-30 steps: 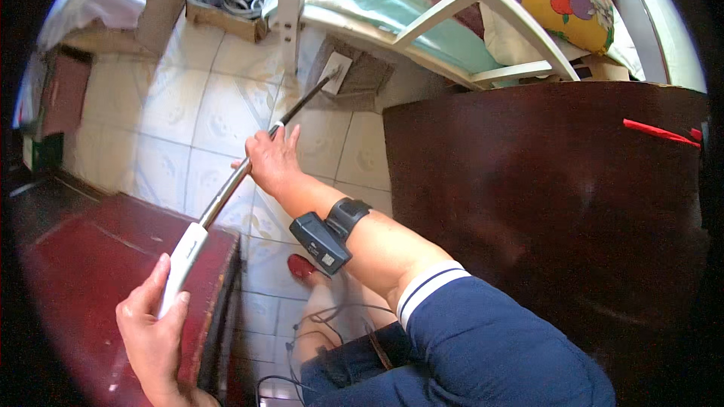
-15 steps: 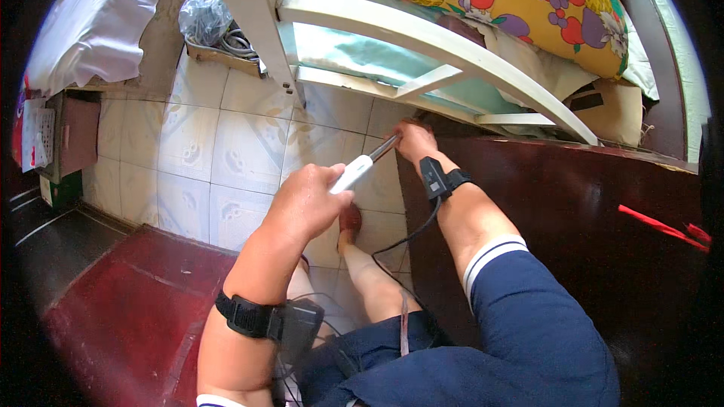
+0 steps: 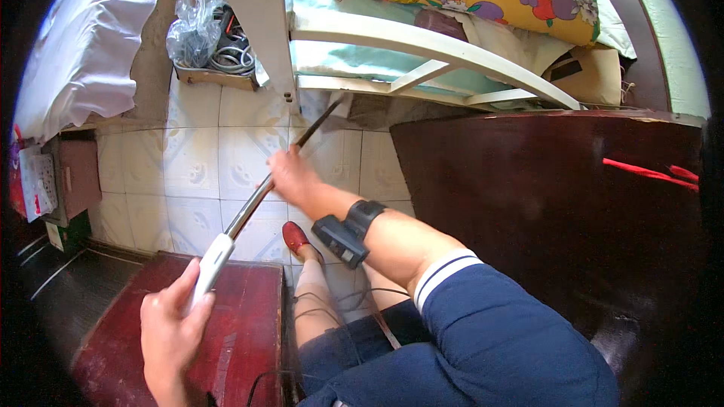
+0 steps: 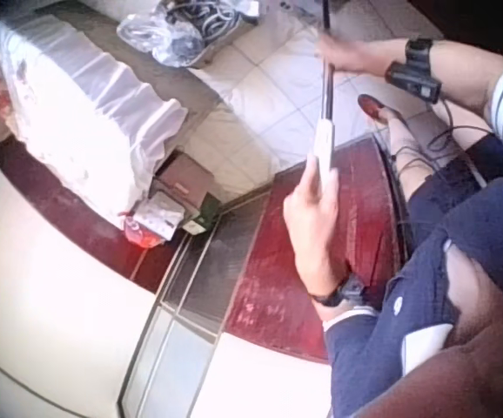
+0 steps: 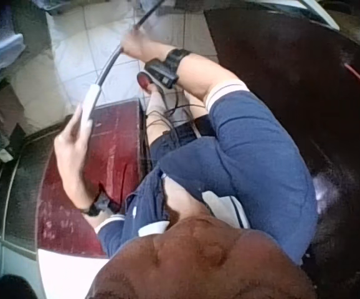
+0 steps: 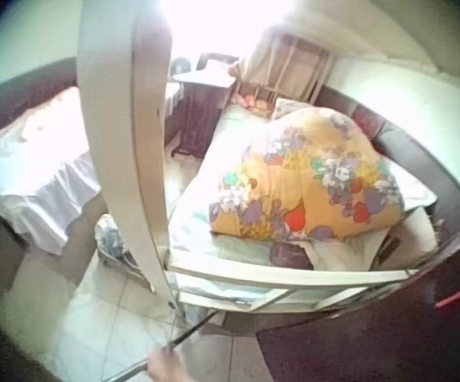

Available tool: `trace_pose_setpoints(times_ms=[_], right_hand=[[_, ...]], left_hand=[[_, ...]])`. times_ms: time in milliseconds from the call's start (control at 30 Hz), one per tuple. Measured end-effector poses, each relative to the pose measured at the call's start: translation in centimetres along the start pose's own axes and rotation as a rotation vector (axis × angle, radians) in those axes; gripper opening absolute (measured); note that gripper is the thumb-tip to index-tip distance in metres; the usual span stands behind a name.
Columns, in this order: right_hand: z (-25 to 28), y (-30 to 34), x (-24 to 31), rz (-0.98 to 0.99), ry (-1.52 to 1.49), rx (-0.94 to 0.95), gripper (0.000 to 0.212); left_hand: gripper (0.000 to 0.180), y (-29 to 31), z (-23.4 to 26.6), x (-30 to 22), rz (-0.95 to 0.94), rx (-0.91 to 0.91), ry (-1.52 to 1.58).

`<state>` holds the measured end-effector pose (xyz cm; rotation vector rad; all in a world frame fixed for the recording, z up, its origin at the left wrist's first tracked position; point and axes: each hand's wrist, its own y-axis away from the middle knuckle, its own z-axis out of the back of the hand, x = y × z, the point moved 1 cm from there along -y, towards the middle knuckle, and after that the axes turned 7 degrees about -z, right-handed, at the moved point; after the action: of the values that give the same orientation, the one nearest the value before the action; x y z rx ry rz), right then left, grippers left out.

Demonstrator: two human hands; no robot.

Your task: Mop and sweep the floor in a room.

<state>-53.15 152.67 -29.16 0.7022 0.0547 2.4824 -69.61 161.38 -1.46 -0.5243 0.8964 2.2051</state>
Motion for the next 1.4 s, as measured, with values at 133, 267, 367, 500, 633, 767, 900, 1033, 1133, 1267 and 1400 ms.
trace_pose_setpoints(times_ms=[133,267,367,500,633,767,900,1033,1133,1267,1400], right_hand=[[5.1,2.3,0.8,0.128,0.123,0.176,0.041],[17.8,2.9,-8.3,-0.210,0.871,0.496,0.035],[27.8,5.0,-12.0,-0.482,0.982,0.325,0.030],[36.3,5.7,-11.7,-0.705,0.928,0.261,0.028],[42.8,5.9,-10.2,-0.865,0.910,0.405,0.030],[43.6,6.5,-10.1,-0.863,0.965,0.586,0.032],[42.6,6.8,-8.2,-0.885,1.046,0.523,0.032],[40.9,6.6,-3.9,-1.033,0.976,0.585,0.045],[37.9,7.2,-0.3,-1.026,1.028,0.490,0.030],[31.5,7.2,4.2,-1.073,0.902,0.459,0.030],[25.5,9.1,9.4,-1.165,0.634,0.311,0.038]], left_hand=[[0.039,3.2,3.6,1.2,-0.048,-0.010,-0.215],[0.033,2.3,4.7,-0.8,-0.090,-0.050,-0.587],[0.027,1.0,4.9,-3.5,-0.324,-0.095,-0.718],[0.008,-1.8,5.2,-7.3,-0.511,-0.091,-0.735],[0.018,-4.7,4.8,-10.1,-0.481,0.000,-0.794],[0.018,-6.3,5.8,-12.5,-0.493,0.145,-0.799],[0.030,-9.3,8.5,-11.6,-0.547,0.245,-0.878],[0.029,-13.0,12.3,-10.7,-0.605,0.421,-0.993],[0.030,-13.5,12.4,-9.6,-0.721,0.475,-1.063],[0.024,-13.7,12.1,-10.2,-0.740,0.509,-1.094],[0.022,-14.0,11.9,-11.3,-0.835,0.528,-1.129]])
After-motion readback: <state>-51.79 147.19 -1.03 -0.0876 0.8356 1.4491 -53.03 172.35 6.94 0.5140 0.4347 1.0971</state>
